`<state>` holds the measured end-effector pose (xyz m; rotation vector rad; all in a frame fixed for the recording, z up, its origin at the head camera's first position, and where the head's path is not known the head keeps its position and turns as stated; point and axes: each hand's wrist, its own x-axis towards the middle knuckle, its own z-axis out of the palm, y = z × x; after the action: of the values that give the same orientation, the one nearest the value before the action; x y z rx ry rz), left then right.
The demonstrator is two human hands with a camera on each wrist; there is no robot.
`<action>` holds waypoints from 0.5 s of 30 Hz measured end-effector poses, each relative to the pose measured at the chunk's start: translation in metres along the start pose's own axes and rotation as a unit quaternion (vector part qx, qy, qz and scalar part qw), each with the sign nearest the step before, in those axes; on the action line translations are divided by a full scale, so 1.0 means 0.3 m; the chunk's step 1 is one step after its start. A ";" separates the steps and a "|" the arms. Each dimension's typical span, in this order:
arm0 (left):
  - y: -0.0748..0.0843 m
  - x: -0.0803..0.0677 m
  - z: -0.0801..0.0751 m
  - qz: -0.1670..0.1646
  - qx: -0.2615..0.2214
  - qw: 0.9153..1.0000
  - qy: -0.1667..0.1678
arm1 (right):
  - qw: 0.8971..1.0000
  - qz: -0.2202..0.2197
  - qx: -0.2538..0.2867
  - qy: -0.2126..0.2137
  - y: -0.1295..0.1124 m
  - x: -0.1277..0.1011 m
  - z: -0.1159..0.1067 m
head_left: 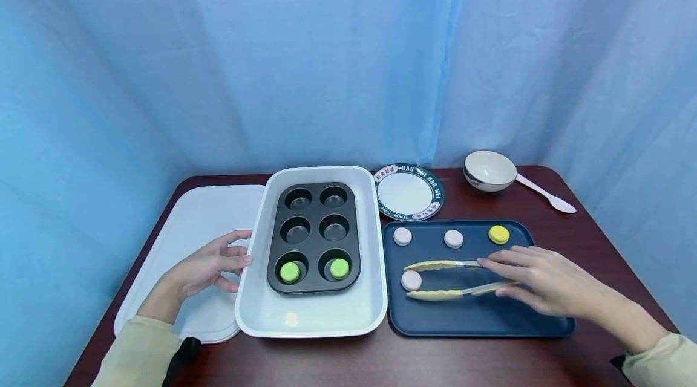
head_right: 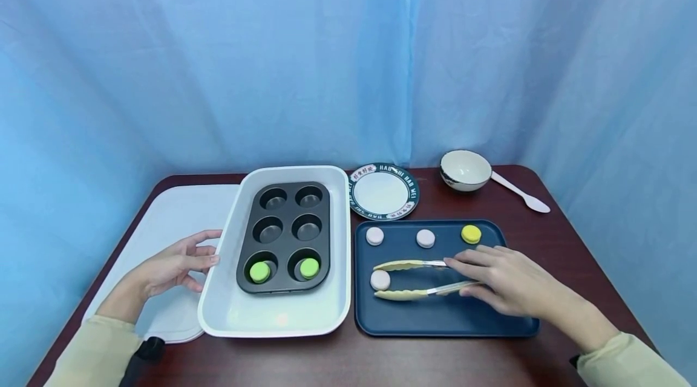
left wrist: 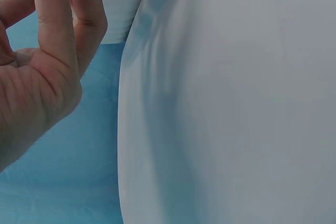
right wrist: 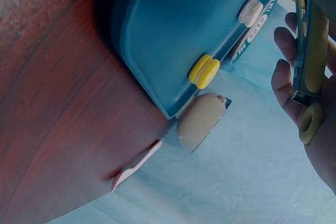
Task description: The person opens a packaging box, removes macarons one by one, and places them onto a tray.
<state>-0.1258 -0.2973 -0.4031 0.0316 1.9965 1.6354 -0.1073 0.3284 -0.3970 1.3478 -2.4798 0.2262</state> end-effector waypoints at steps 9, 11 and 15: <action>0.002 0.003 0.002 -0.011 0.008 1.000 0.006 | 0.999 0.024 0.022 -0.014 -0.006 -0.005 0.006; 0.004 0.002 0.002 -0.012 0.009 1.000 0.008 | 0.999 0.027 0.030 -0.017 -0.007 -0.004 0.004; 0.006 0.001 0.002 -0.011 0.010 1.000 0.009 | 0.999 0.030 0.041 -0.017 -0.001 0.006 -0.011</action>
<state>-0.1265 -0.2962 -0.4015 0.0031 2.0198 1.6075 -0.1072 0.3278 -0.3932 1.3194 -2.5680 0.3238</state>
